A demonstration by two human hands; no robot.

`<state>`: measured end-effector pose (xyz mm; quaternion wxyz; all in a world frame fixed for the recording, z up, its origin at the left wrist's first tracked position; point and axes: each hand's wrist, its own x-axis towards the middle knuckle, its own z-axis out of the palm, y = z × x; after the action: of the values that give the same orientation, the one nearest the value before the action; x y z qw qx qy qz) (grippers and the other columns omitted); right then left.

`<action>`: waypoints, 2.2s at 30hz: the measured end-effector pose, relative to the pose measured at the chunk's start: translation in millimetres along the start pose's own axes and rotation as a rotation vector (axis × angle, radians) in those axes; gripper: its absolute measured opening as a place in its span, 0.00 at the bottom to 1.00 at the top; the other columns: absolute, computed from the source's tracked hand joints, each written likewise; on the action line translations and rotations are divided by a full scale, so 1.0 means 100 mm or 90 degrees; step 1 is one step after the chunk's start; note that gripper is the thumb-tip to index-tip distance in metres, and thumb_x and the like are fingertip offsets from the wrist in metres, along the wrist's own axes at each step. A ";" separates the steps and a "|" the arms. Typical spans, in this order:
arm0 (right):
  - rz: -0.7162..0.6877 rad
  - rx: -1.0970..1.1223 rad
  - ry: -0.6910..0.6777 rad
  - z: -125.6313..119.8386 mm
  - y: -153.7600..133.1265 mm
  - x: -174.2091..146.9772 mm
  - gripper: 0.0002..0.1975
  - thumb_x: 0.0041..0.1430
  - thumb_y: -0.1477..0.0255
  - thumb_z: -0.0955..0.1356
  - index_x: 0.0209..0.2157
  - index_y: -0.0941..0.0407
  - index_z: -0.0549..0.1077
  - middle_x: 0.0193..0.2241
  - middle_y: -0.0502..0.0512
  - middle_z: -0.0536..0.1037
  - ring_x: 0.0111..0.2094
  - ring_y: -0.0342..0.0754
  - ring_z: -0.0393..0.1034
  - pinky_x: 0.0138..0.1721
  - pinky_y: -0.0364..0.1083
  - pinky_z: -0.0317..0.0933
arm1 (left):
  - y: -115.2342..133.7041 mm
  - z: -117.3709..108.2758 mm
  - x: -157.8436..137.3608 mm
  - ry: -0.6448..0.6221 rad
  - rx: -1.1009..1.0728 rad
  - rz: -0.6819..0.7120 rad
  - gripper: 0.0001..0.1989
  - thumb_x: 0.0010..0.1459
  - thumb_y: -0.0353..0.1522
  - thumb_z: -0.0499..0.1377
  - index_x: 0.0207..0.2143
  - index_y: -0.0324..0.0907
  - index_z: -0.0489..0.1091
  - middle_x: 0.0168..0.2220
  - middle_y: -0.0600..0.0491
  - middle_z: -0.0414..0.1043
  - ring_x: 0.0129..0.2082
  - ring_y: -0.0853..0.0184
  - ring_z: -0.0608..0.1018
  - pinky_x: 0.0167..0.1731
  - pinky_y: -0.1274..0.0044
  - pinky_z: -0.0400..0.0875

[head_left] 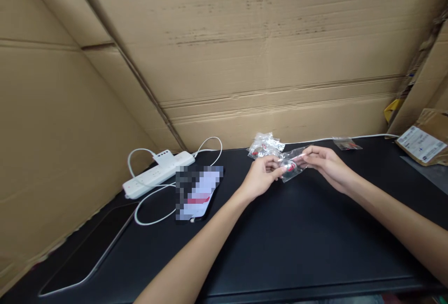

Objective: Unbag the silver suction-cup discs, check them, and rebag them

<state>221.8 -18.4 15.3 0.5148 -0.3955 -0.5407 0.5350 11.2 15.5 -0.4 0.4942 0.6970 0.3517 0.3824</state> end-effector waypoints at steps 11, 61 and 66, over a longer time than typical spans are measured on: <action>0.202 0.272 -0.134 0.06 0.18 -0.02 0.08 0.57 0.74 0.73 0.40 0.61 0.79 0.37 0.59 0.80 0.40 0.49 0.74 0.49 0.53 0.67 | 0.10 -0.08 -0.01 0.068 0.137 0.109 0.14 0.59 0.38 0.60 0.24 0.39 0.68 0.22 0.55 0.66 0.23 0.72 0.68 0.26 0.79 0.62; 0.131 0.281 0.000 0.13 0.26 0.01 0.07 0.52 0.72 0.76 0.30 0.58 0.76 0.33 0.53 0.75 0.33 0.42 0.68 0.33 0.43 0.62 | 0.20 0.00 -0.01 0.141 -0.051 0.055 0.11 0.57 0.37 0.62 0.30 0.37 0.72 0.28 0.51 0.71 0.24 0.70 0.73 0.21 0.78 0.71; 0.114 0.244 0.081 -0.02 0.26 0.07 0.08 0.50 0.73 0.77 0.30 0.58 0.77 0.31 0.53 0.75 0.33 0.43 0.69 0.33 0.43 0.62 | 0.21 -0.11 0.01 0.211 -0.159 0.020 0.09 0.52 0.33 0.64 0.34 0.37 0.71 0.28 0.52 0.73 0.22 0.69 0.76 0.22 0.76 0.74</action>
<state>219.3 -7.8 -9.4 0.5646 -0.3696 -0.3579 0.6454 4.1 15.9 22.2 0.5065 0.5633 0.3673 0.5397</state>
